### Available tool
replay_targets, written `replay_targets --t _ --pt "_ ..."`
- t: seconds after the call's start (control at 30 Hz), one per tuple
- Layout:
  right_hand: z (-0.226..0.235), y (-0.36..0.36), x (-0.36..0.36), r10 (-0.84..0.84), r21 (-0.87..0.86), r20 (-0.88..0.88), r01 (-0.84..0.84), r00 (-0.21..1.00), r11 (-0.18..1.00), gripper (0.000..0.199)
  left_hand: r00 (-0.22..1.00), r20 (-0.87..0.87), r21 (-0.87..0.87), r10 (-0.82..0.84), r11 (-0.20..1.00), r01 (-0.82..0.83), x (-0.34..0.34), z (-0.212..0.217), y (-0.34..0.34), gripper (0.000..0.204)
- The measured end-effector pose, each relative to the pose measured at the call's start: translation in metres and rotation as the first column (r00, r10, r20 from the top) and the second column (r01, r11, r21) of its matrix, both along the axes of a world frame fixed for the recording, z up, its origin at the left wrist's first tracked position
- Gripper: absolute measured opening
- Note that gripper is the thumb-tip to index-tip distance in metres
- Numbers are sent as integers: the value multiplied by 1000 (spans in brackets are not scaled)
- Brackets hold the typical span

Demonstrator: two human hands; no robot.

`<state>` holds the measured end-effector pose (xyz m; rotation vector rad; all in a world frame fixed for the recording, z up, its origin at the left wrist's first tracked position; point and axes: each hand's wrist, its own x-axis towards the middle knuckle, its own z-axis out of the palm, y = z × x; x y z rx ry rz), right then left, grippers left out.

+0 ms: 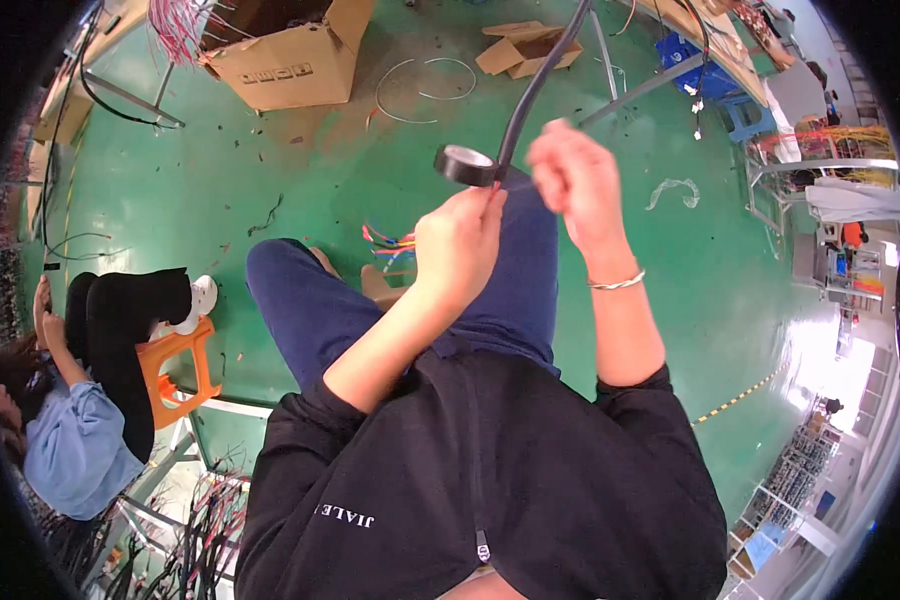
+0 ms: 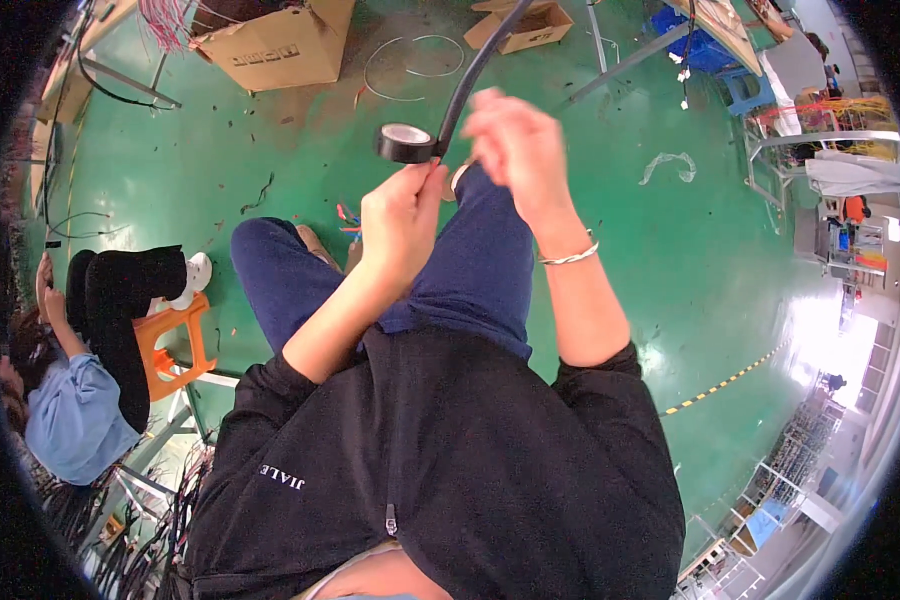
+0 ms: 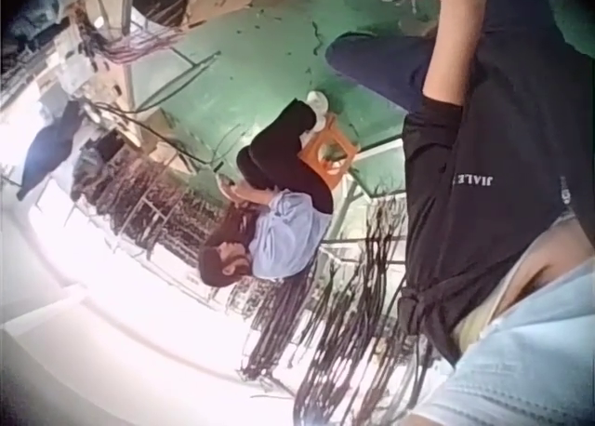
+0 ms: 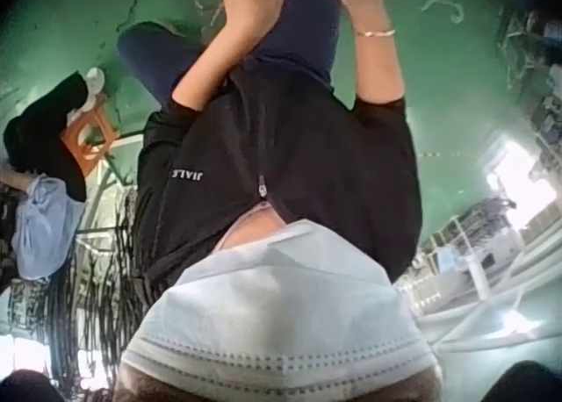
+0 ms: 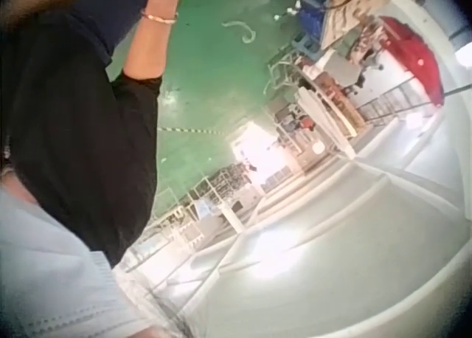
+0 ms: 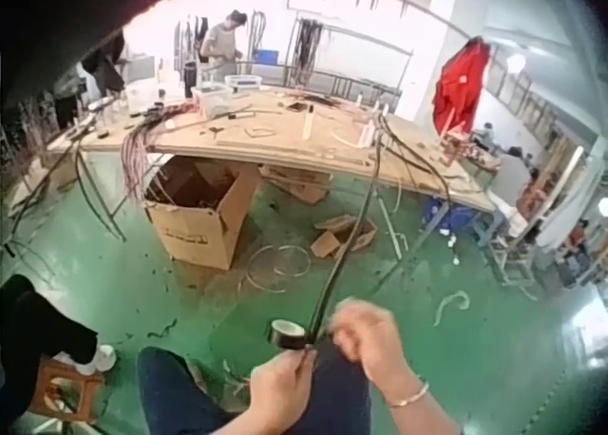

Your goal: Assembling a wire harness by measuring wire length and bundling them together with electrical tape.

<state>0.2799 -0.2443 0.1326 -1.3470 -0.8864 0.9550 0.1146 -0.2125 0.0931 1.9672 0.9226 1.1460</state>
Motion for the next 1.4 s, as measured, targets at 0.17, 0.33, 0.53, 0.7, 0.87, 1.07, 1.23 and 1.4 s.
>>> replay_targets --t 0.17,0.33,0.53,0.7,0.87,1.07,1.23,1.4 --pt "-64 35 13 127 192 -512 -31 849 981 83 931 335 -672 -143 656 343 -7 23 11 25" --pt "-64 64 -27 652 475 -474 -452 592 755 125 874 462 -743 -149 473 474 -11 31 14 25" --pt "-75 51 -11 679 372 -401 -568 616 735 106 807 581 -770 -106 250 587 -17 41 18 27" --pt "-75 26 -14 573 300 -547 -496 610 815 71 799 597 -742 -73 327 585 -17 33 15 27" --pt "-45 -17 -22 166 -2 -346 -178 924 984 55 945 306 -624 -116 725 292 -8 26 7 23" --pt "-9 -40 -41 -56 68 -20 57 998 996 40 994 -17 -48 -108 993 107 -1 10 6 12" --pt "19 -44 -38 -22 -46 -103 17 994 999 34 991 -122 279 -57 956 89 2 8 2 12" --pt "43 -30 -30 245 -63 -239 -267 940 962 50 989 -142 330 29 944 20 1 0 0 12"
